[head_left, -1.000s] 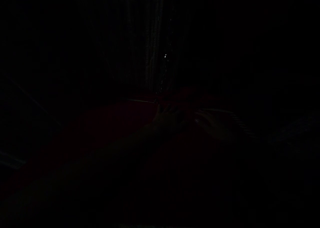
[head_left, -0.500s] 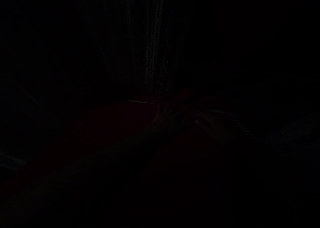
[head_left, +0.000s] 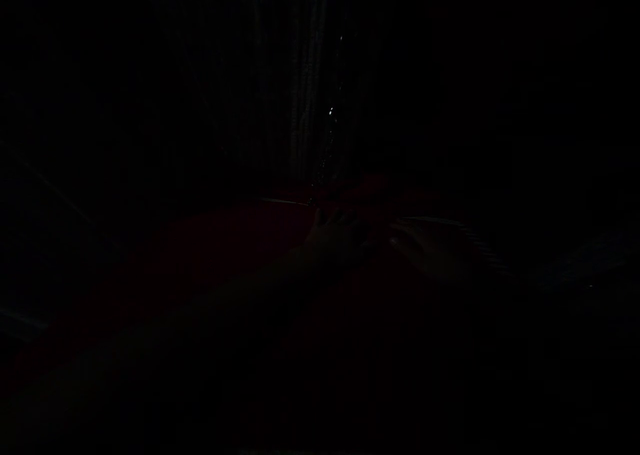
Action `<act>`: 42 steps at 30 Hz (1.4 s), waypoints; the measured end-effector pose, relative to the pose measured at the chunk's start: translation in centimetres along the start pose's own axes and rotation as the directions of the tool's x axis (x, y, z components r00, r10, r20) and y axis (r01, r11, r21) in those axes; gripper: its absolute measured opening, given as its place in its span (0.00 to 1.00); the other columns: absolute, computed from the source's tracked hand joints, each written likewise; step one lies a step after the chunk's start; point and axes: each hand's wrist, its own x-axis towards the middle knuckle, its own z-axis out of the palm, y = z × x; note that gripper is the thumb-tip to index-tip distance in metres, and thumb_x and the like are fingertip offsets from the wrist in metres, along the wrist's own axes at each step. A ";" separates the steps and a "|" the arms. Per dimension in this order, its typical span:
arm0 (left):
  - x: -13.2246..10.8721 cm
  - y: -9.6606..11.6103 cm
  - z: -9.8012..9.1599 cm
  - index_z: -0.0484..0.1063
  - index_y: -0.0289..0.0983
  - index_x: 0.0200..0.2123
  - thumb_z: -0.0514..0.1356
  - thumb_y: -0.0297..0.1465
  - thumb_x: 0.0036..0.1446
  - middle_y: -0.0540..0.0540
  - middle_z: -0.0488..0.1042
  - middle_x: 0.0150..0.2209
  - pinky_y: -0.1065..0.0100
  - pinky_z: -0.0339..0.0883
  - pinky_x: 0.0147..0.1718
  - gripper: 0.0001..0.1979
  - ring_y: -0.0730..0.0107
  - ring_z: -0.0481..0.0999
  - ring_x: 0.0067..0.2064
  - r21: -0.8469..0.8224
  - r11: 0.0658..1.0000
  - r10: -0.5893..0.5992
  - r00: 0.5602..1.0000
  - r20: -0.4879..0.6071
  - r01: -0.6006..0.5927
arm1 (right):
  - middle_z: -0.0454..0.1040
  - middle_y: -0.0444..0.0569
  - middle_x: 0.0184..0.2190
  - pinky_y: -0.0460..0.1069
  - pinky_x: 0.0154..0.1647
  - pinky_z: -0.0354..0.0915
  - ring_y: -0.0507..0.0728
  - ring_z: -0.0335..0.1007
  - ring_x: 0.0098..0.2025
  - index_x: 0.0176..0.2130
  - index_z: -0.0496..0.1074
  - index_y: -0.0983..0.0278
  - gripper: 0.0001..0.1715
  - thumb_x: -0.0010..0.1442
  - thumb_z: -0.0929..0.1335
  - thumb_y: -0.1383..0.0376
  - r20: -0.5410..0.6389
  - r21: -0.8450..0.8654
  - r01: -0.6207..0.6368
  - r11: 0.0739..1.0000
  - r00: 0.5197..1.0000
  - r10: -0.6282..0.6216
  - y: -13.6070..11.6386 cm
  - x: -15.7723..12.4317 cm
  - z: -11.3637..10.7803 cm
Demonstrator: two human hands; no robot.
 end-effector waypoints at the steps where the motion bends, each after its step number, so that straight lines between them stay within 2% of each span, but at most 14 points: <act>1: 0.0 0.0 -0.1 0.63 0.44 0.76 0.50 0.53 0.77 0.39 0.56 0.80 0.25 0.40 0.75 0.33 0.37 0.52 0.80 -0.004 1.000 -0.006 1.000 0.009 0.006 | 0.75 0.57 0.65 0.71 0.75 0.62 0.69 0.72 0.68 0.60 0.79 0.63 0.35 0.70 0.61 0.44 -0.008 0.006 -0.002 1.000 1.000 0.002 0.1 0.0 0.0; 10: 0.1 -0.1 0.2 0.63 0.46 0.76 0.48 0.54 0.77 0.41 0.56 0.80 0.25 0.39 0.75 0.33 0.37 0.51 0.81 -0.006 1.000 -0.006 1.000 0.004 0.006 | 0.74 0.59 0.65 0.71 0.75 0.63 0.70 0.71 0.68 0.60 0.79 0.66 0.39 0.67 0.62 0.43 -0.031 0.053 -0.035 0.998 0.999 0.037 0.4 0.1 0.8; 17: 0.2 0.0 0.3 0.63 0.44 0.76 0.49 0.54 0.76 0.39 0.55 0.80 0.26 0.38 0.76 0.34 0.39 0.51 0.81 -0.034 0.999 -0.016 1.000 0.006 0.016 | 0.75 0.59 0.64 0.72 0.75 0.62 0.70 0.73 0.67 0.59 0.80 0.66 0.38 0.68 0.61 0.44 -0.013 -0.006 0.004 1.000 1.000 -0.004 0.2 0.1 0.3; 22: 0.1 0.0 0.1 0.62 0.44 0.77 0.48 0.53 0.77 0.39 0.54 0.81 0.25 0.36 0.76 0.34 0.40 0.50 0.81 -0.038 0.999 -0.015 1.000 0.018 0.016 | 0.74 0.59 0.66 0.71 0.74 0.63 0.70 0.71 0.69 0.61 0.79 0.65 0.40 0.67 0.60 0.43 -0.001 0.021 -0.044 0.999 0.999 0.044 0.1 0.1 0.4; 25: 0.1 0.0 0.1 0.62 0.45 0.77 0.48 0.53 0.77 0.39 0.54 0.81 0.25 0.36 0.76 0.34 0.40 0.50 0.81 -0.029 0.999 -0.020 1.000 0.016 0.021 | 0.74 0.59 0.66 0.71 0.75 0.63 0.70 0.70 0.69 0.61 0.79 0.67 0.41 0.68 0.59 0.43 0.025 -0.001 -0.030 1.000 0.999 0.030 -0.1 0.1 0.2; 31: 0.0 0.0 0.3 0.63 0.45 0.77 0.48 0.54 0.76 0.39 0.55 0.81 0.25 0.38 0.75 0.34 0.40 0.51 0.81 -0.026 1.000 -0.017 1.000 -0.001 0.017 | 0.75 0.59 0.64 0.71 0.74 0.63 0.70 0.71 0.68 0.60 0.80 0.68 0.43 0.66 0.60 0.42 -0.016 0.038 -0.045 0.998 0.999 0.045 0.0 0.0 0.6; 36: 0.0 0.0 0.3 0.63 0.45 0.76 0.47 0.54 0.77 0.40 0.56 0.80 0.25 0.39 0.75 0.34 0.40 0.53 0.80 -0.009 1.000 -0.008 1.000 -0.011 0.008 | 0.74 0.58 0.66 0.71 0.73 0.64 0.70 0.71 0.68 0.62 0.78 0.67 0.40 0.68 0.61 0.44 -0.017 0.089 -0.043 0.995 0.999 0.045 0.3 -0.1 1.0; 42: -0.1 0.0 0.2 0.66 0.44 0.75 0.48 0.54 0.76 0.38 0.58 0.79 0.25 0.40 0.75 0.34 0.39 0.54 0.80 -0.019 1.000 -0.003 1.000 -0.022 0.002 | 0.73 0.60 0.67 0.73 0.74 0.63 0.71 0.70 0.70 0.62 0.78 0.66 0.38 0.69 0.61 0.45 0.034 0.046 -0.047 0.998 0.998 0.045 -0.1 0.0 0.4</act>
